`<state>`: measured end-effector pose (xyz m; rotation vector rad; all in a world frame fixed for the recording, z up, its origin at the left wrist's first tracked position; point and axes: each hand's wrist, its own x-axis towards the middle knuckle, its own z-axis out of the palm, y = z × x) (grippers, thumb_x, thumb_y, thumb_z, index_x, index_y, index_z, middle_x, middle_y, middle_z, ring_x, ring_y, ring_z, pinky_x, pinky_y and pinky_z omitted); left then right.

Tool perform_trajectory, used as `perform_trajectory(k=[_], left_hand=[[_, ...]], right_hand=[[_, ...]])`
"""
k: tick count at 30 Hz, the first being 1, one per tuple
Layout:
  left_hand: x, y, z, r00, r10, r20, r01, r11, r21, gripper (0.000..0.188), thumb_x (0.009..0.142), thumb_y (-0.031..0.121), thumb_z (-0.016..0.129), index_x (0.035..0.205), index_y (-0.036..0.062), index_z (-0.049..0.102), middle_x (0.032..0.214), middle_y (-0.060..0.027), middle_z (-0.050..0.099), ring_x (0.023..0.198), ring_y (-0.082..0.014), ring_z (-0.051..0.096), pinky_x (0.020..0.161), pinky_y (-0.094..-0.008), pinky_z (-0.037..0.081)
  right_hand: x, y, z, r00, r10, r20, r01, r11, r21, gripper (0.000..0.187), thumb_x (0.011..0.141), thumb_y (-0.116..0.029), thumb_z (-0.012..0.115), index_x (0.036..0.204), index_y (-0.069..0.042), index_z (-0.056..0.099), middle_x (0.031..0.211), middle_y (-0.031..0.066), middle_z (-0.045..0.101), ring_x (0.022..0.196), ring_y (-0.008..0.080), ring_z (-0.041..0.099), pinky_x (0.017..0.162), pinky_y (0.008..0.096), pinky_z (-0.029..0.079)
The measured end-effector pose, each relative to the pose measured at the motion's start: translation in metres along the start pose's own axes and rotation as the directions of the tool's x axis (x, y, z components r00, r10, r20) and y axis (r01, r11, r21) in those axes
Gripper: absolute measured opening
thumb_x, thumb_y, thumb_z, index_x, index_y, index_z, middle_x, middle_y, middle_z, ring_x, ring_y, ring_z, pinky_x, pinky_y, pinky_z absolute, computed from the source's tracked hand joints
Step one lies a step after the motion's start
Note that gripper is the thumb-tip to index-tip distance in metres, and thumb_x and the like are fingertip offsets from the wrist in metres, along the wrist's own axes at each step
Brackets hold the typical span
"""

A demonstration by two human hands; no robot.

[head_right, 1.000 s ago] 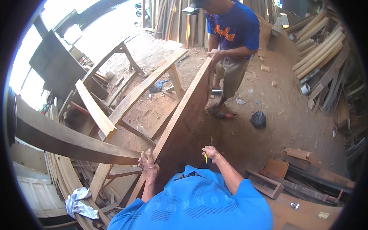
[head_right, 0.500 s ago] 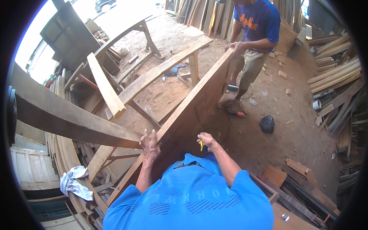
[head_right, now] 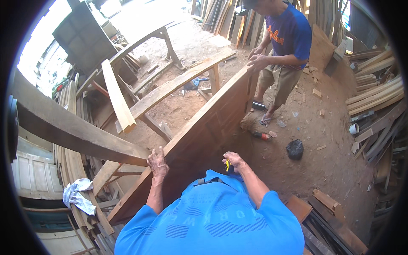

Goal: The person measures the dimensions of a wooden door using a tape measure, then walks across the workshop to measure another wooden door leaning against a wall.

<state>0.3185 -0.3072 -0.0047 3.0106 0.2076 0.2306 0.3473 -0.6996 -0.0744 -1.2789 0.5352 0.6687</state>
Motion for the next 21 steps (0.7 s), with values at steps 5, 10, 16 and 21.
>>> perform_trajectory(k=[5,10,16,21], left_hand=[[-0.022,0.014,0.005,0.994,-0.065,-0.085,0.068,0.997,0.036,0.077,0.079,0.007,0.068,0.15,0.0259,0.044,0.145,-0.0239,0.042,0.124,-0.0423,0.043,0.106,-0.0568,0.033],[-0.041,0.041,0.001,0.971,-0.126,-0.201,0.16,0.974,0.162,0.078,0.077,0.009,0.073,0.148,0.0274,0.047,0.139,-0.0248,0.044,0.118,-0.0431,0.046,0.102,-0.0525,0.037],[-0.051,0.061,-0.016,0.902,-0.343,-0.263,0.333,0.939,-0.08,0.069,0.07,0.006,0.082,0.133,0.0116,0.055,0.121,-0.0175,0.052,0.112,-0.0387,0.051,0.095,-0.0505,0.044],[-0.061,0.065,-0.02,0.892,-0.361,-0.272,0.35,0.932,-0.091,0.05,0.068,0.004,0.081,0.112,0.0082,0.058,0.113,-0.0152,0.053,0.109,-0.0364,0.053,0.094,-0.0487,0.045]], right_hand=[[-0.008,-0.002,-0.051,0.998,0.056,-0.017,-0.054,0.994,0.093,0.024,0.092,-0.023,0.067,0.11,-0.009,0.058,0.095,0.0159,0.066,0.074,0.0204,0.064,0.066,0.0378,0.056],[-0.022,-0.014,-0.074,0.989,0.138,0.055,-0.139,0.99,0.034,0.016,0.092,-0.024,0.067,0.1,-0.011,0.06,0.09,0.0112,0.064,0.076,0.019,0.064,0.066,0.037,0.055],[-0.011,-0.016,-0.084,0.985,0.12,0.122,-0.112,0.991,-0.073,0.016,0.093,-0.021,0.065,0.103,-0.01,0.059,0.091,0.0107,0.064,0.076,0.0186,0.063,0.068,0.0358,0.055],[-0.008,-0.025,-0.076,0.981,0.151,0.121,-0.132,0.979,-0.154,0.041,0.093,-0.018,0.064,0.129,-0.003,0.052,0.098,0.0144,0.066,0.077,0.0194,0.064,0.07,0.0349,0.055]])
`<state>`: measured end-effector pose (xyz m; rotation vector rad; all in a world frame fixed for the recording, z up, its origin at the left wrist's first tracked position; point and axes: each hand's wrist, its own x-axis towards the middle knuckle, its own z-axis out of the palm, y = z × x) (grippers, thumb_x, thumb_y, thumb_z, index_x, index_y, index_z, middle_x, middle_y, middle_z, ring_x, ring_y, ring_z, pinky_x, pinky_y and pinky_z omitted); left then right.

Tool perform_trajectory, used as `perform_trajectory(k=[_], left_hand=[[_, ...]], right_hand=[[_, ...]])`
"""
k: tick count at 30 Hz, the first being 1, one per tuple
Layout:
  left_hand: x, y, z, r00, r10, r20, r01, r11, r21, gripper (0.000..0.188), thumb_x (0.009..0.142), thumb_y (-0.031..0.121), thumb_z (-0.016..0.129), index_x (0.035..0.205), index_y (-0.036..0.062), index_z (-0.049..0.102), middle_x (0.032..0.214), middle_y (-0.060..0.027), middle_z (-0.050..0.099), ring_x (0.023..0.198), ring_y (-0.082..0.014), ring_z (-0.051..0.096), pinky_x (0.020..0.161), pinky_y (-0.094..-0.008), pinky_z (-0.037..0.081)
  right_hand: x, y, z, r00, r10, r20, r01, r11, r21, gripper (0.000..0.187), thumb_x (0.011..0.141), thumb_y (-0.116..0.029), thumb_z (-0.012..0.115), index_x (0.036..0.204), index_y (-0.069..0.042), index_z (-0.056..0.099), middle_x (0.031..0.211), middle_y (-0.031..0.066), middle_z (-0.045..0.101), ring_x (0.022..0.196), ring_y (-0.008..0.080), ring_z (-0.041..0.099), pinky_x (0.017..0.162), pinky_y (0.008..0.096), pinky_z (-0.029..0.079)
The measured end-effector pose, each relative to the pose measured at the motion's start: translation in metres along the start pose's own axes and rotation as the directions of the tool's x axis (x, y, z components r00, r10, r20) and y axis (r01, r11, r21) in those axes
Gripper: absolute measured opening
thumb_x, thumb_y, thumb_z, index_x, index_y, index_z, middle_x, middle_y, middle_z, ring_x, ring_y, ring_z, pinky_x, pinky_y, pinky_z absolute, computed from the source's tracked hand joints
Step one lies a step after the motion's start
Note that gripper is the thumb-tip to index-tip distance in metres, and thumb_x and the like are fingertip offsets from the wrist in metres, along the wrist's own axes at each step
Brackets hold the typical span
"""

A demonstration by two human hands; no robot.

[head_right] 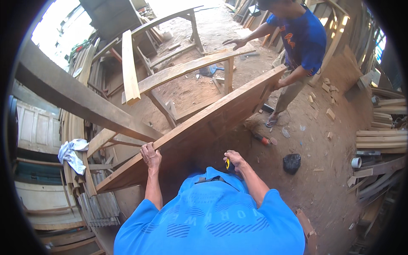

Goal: The person measures the dimensions of a wooden door using a tape measure, then walks across the workshop to measure another wooden door leaning against a wall.

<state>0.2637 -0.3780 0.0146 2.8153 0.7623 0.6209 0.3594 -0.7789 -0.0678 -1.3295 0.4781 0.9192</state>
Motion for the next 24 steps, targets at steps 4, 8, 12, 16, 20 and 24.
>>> perform_trajectory(k=[4,8,12,16,20,24], left_hand=[[-0.01,-0.002,0.001,0.999,0.006,-0.053,-0.008,0.999,-0.031,0.045,0.066,0.002,0.079,0.106,0.0065,0.059,0.106,-0.0153,0.054,0.104,-0.0358,0.053,0.092,-0.0474,0.046],[-0.012,0.001,-0.003,0.999,-0.017,-0.046,0.016,1.0,-0.021,0.042,0.065,0.003,0.079,0.102,0.0067,0.059,0.103,-0.0144,0.056,0.102,-0.0356,0.055,0.091,-0.0462,0.046],[-0.013,0.004,-0.008,0.998,-0.06,0.02,0.06,0.998,-0.003,0.044,0.064,0.007,0.083,0.101,0.0081,0.057,0.102,-0.0125,0.057,0.1,-0.035,0.055,0.088,-0.0457,0.047],[-0.015,-0.001,-0.01,0.999,-0.05,0.005,0.05,0.998,-0.028,0.043,0.064,0.008,0.083,0.097,0.0088,0.056,0.1,-0.0116,0.056,0.099,-0.0348,0.055,0.087,-0.0458,0.047],[-0.016,-0.005,-0.011,0.999,-0.04,-0.007,0.04,0.999,-0.006,0.041,0.065,0.008,0.082,0.097,0.0087,0.057,0.1,-0.0116,0.056,0.1,-0.0345,0.055,0.088,-0.0456,0.047],[-0.012,-0.009,-0.01,0.998,0.034,-0.057,-0.031,0.998,0.05,0.039,0.066,0.008,0.08,0.097,0.0084,0.057,0.101,-0.0121,0.056,0.1,-0.0344,0.055,0.089,-0.0458,0.047]], right_hand=[[-0.006,-0.009,0.001,1.0,0.006,0.026,-0.006,1.0,-0.016,0.056,0.093,-0.017,0.064,0.142,0.0,0.044,0.103,0.0172,0.066,0.079,0.0207,0.065,0.071,0.0349,0.056],[-0.005,-0.01,-0.002,0.999,0.011,0.03,-0.013,0.998,0.064,0.052,0.094,-0.012,0.062,0.141,0.001,0.044,0.097,0.0133,0.064,0.079,0.0199,0.065,0.071,0.0339,0.055],[0.002,-0.004,-0.013,0.996,0.019,0.086,-0.021,1.0,0.022,0.058,0.092,-0.013,0.063,0.143,0.005,0.043,0.111,0.0134,0.062,0.082,0.0178,0.065,0.069,0.0332,0.055],[0.003,-0.005,-0.011,0.997,0.022,0.08,-0.022,1.0,-0.006,0.058,0.092,-0.013,0.063,0.143,0.005,0.043,0.11,0.0134,0.062,0.08,0.0177,0.065,0.068,0.033,0.055],[0.0,-0.006,-0.004,0.998,0.015,0.067,-0.017,0.999,0.031,0.059,0.092,-0.014,0.063,0.144,0.005,0.041,0.104,0.0123,0.062,0.078,0.0172,0.065,0.067,0.0318,0.055],[0.0,-0.008,-0.002,0.999,0.023,0.039,-0.023,1.0,-0.017,0.048,0.095,-0.008,0.06,0.139,0.004,0.045,0.097,0.0125,0.064,0.077,0.0189,0.064,0.069,0.0328,0.055]])
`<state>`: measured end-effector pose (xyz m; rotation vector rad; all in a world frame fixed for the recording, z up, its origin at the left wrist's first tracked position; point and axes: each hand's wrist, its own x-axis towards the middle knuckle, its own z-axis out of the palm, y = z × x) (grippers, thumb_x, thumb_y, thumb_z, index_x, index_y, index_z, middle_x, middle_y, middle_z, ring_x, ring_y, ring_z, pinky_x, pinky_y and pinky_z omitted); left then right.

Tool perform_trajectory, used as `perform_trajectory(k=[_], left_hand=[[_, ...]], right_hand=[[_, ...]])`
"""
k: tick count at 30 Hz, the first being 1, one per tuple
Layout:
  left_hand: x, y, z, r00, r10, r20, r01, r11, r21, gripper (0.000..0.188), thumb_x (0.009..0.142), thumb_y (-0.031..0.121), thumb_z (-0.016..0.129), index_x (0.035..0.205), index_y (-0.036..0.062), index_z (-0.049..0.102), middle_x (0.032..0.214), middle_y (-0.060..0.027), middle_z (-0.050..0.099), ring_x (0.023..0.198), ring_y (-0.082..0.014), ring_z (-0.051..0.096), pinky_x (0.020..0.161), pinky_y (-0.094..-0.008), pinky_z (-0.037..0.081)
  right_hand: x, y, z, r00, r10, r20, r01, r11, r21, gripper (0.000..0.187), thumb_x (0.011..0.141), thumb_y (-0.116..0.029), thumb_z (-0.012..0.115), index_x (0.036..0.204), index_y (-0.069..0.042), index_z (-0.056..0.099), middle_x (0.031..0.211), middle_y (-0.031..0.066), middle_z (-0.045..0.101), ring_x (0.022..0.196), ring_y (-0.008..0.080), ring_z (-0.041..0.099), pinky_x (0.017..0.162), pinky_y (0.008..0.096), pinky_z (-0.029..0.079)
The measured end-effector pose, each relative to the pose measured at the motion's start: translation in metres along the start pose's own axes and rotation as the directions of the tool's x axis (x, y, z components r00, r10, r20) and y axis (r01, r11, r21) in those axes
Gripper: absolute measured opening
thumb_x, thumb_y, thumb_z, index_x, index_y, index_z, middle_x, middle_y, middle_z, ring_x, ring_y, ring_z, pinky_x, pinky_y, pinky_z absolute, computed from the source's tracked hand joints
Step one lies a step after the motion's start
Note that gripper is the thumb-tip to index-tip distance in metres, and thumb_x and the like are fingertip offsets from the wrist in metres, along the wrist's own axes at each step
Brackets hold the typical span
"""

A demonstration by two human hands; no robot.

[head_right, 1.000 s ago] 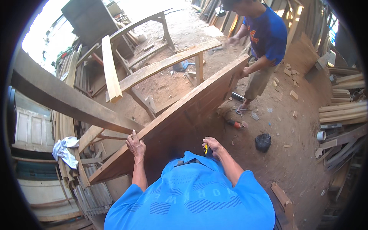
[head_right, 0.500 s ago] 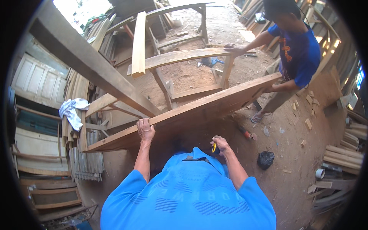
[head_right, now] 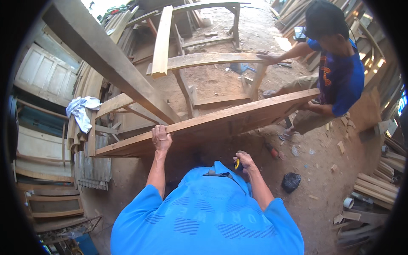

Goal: The person measures the dimensions of a wooden door using a tape measure, then walks across the workshop to measure another wooden door leaning against a wall.

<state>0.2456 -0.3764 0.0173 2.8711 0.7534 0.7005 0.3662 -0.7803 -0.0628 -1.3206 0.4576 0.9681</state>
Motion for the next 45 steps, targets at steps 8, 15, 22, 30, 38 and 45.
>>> perform_trajectory(k=[8,15,22,30,38,45], left_hand=[[0.013,-0.016,-0.005,0.999,-0.033,0.0,0.033,0.998,-0.056,0.044,0.064,0.005,0.081,0.1,0.0085,0.056,0.103,-0.0134,0.055,0.101,-0.036,0.055,0.088,-0.0479,0.047],[0.03,-0.022,-0.017,0.984,-0.012,0.176,0.013,1.0,-0.006,0.052,0.066,0.006,0.082,0.114,0.0151,0.064,0.107,-0.0153,0.055,0.102,-0.0358,0.055,0.089,-0.0474,0.047],[0.034,-0.025,-0.023,0.982,0.001,0.19,-0.003,1.0,0.012,0.05,0.066,0.005,0.082,0.112,0.0138,0.064,0.106,-0.0147,0.056,0.103,-0.0351,0.055,0.089,-0.047,0.047],[0.04,-0.029,-0.017,0.978,0.009,0.207,-0.005,1.0,-0.019,0.046,0.068,0.005,0.078,0.111,0.0143,0.064,0.104,-0.0157,0.054,0.1,-0.0362,0.054,0.088,-0.0472,0.047],[0.046,-0.031,-0.016,0.974,0.011,0.228,-0.01,1.0,-0.005,0.047,0.068,0.002,0.074,0.112,0.0145,0.064,0.105,-0.0162,0.054,0.102,-0.0363,0.054,0.091,-0.0469,0.046],[0.044,-0.039,-0.024,0.978,0.021,0.208,-0.02,1.0,-0.008,0.045,0.066,0.002,0.078,0.108,0.0135,0.063,0.103,-0.0157,0.055,0.099,-0.0369,0.054,0.088,-0.048,0.047]], right_hand=[[0.009,-0.005,0.013,1.0,-0.022,-0.016,0.019,0.989,-0.145,0.038,0.094,-0.016,0.062,0.128,0.0,0.056,0.096,0.0121,0.066,0.076,0.0185,0.063,0.067,0.0337,0.053],[0.011,-0.01,0.028,0.999,0.001,-0.039,-0.007,0.989,-0.149,0.02,0.093,-0.019,0.063,0.107,-0.003,0.063,0.091,0.0116,0.067,0.075,0.0188,0.062,0.065,0.0348,0.053],[0.015,-0.01,0.023,0.998,0.001,-0.065,-0.012,0.984,-0.177,0.026,0.093,-0.021,0.063,0.112,-0.003,0.062,0.093,0.0124,0.068,0.074,0.0193,0.062,0.063,0.0365,0.053],[0.029,0.003,0.006,0.995,-0.009,-0.102,-0.005,0.991,-0.137,0.038,0.091,-0.02,0.064,0.124,-0.003,0.059,0.093,0.013,0.067,0.073,0.0197,0.062,0.061,0.0369,0.054],[0.032,0.01,-0.003,0.994,-0.01,-0.11,-0.001,0.995,-0.103,0.03,0.092,-0.019,0.064,0.117,-0.003,0.06,0.09,0.0126,0.066,0.067,0.0201,0.062,0.058,0.0359,0.054],[0.039,0.019,-0.012,0.985,0.013,-0.174,-0.028,0.996,-0.083,0.025,0.091,-0.018,0.065,0.109,-0.001,0.062,0.084,0.0107,0.066,0.064,0.0206,0.062,0.056,0.0358,0.054]])
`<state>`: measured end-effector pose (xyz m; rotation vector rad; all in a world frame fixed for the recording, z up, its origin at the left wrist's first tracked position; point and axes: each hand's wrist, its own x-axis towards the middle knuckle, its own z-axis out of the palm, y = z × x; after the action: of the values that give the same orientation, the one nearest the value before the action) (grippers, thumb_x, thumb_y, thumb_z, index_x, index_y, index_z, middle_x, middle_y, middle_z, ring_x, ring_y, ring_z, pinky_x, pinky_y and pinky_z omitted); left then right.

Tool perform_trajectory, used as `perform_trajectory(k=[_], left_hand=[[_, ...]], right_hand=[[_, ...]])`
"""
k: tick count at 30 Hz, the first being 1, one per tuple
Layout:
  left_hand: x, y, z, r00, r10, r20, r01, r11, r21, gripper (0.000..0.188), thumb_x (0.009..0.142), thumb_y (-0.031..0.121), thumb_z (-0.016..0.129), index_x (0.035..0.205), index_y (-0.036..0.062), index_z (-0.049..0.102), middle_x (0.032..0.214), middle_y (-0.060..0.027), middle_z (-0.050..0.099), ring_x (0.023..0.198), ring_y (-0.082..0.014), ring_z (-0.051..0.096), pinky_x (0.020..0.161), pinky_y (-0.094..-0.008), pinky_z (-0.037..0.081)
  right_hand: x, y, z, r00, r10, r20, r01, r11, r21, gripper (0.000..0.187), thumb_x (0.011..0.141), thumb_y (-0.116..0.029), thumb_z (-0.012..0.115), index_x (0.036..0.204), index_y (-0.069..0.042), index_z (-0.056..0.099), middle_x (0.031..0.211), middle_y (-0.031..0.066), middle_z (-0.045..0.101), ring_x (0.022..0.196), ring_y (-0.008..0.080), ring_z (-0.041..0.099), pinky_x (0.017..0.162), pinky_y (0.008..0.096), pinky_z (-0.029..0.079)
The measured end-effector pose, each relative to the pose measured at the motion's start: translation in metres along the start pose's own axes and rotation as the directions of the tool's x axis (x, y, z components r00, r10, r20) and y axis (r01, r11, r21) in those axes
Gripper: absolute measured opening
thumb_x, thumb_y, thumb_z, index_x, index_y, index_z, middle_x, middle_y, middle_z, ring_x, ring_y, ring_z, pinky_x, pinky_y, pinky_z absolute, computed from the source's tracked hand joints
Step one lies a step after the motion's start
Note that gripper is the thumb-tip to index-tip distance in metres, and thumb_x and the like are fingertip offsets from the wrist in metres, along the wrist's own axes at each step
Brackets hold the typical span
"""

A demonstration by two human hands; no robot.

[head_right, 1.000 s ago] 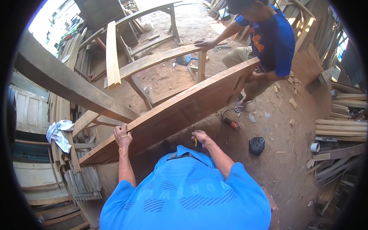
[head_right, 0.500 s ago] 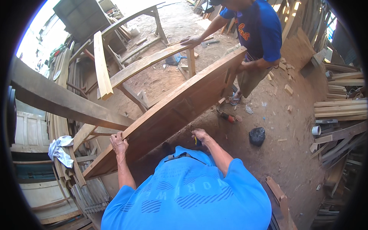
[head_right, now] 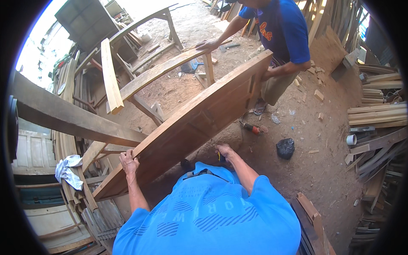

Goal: The person measures the dimensions of a wooden door using a tape measure, then walks across the workshop to measure another wooden door leaning against a wall.

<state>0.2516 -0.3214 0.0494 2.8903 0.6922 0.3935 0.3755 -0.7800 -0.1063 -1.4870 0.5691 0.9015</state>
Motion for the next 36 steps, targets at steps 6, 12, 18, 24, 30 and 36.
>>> perform_trajectory(k=[6,12,18,24,30,36], left_hand=[[-0.003,-0.003,-0.001,0.999,0.023,-0.026,-0.023,1.0,-0.014,0.045,0.067,0.0,0.074,0.108,0.0128,0.063,0.103,-0.0158,0.055,0.099,-0.037,0.054,0.087,-0.048,0.046],[0.002,-0.004,0.001,1.0,0.021,-0.021,-0.021,1.0,-0.018,0.043,0.067,0.001,0.074,0.108,0.0121,0.064,0.103,-0.016,0.055,0.099,-0.0363,0.054,0.088,-0.047,0.046],[0.006,-0.004,0.004,1.0,0.012,0.018,-0.012,0.999,-0.042,0.046,0.065,0.005,0.079,0.108,0.0131,0.065,0.107,-0.016,0.056,0.102,-0.036,0.054,0.09,-0.0463,0.047],[0.013,-0.003,0.01,0.998,0.053,0.023,-0.052,0.997,-0.05,0.047,0.066,0.01,0.081,0.109,0.0154,0.063,0.11,-0.0118,0.061,0.105,-0.0355,0.056,0.093,-0.0469,0.045],[0.019,-0.014,0.02,0.993,0.083,0.089,-0.072,0.99,-0.122,0.045,0.069,0.008,0.075,0.11,0.0134,0.059,0.103,-0.0129,0.063,0.1,-0.0375,0.057,0.09,-0.0497,0.044],[0.018,-0.01,0.027,0.992,0.115,0.041,-0.109,0.986,-0.13,0.044,0.07,0.009,0.076,0.11,0.0127,0.058,0.101,-0.014,0.062,0.099,-0.0379,0.057,0.088,-0.0503,0.045]], right_hand=[[-0.004,0.001,0.004,0.999,-0.041,-0.006,0.041,0.999,-0.029,0.024,0.089,-0.021,0.065,0.095,0.002,0.068,0.08,0.0119,0.067,0.065,0.0207,0.063,0.056,0.036,0.052],[-0.006,-0.002,0.005,0.999,0.016,0.041,-0.013,0.997,-0.077,0.024,0.09,-0.023,0.064,0.094,0.0,0.068,0.081,0.0113,0.066,0.064,0.0208,0.062,0.056,0.0373,0.051],[-0.009,-0.007,0.01,0.999,-0.018,-0.042,0.015,0.996,-0.086,0.022,0.091,-0.022,0.063,0.098,-0.001,0.067,0.08,0.0092,0.065,0.064,0.0192,0.061,0.056,0.0361,0.05],[-0.015,-0.009,0.029,0.997,-0.009,-0.075,0.006,0.999,-0.049,0.023,0.091,-0.021,0.062,0.104,-0.003,0.065,0.083,0.0086,0.066,0.067,0.017,0.059,0.058,0.0353,0.049],[-0.016,-0.017,0.057,0.998,-0.066,-0.02,0.064,0.992,-0.106,0.022,0.091,-0.021,0.062,0.105,-0.004,0.066,0.089,0.0092,0.067,0.073,0.0168,0.06,0.061,0.0355,0.049],[-0.018,-0.004,0.061,0.986,-0.151,-0.065,0.149,0.988,-0.034,0.017,0.091,-0.02,0.064,0.098,-0.005,0.066,0.089,0.0081,0.065,0.08,0.0172,0.062,0.062,0.0364,0.049]])
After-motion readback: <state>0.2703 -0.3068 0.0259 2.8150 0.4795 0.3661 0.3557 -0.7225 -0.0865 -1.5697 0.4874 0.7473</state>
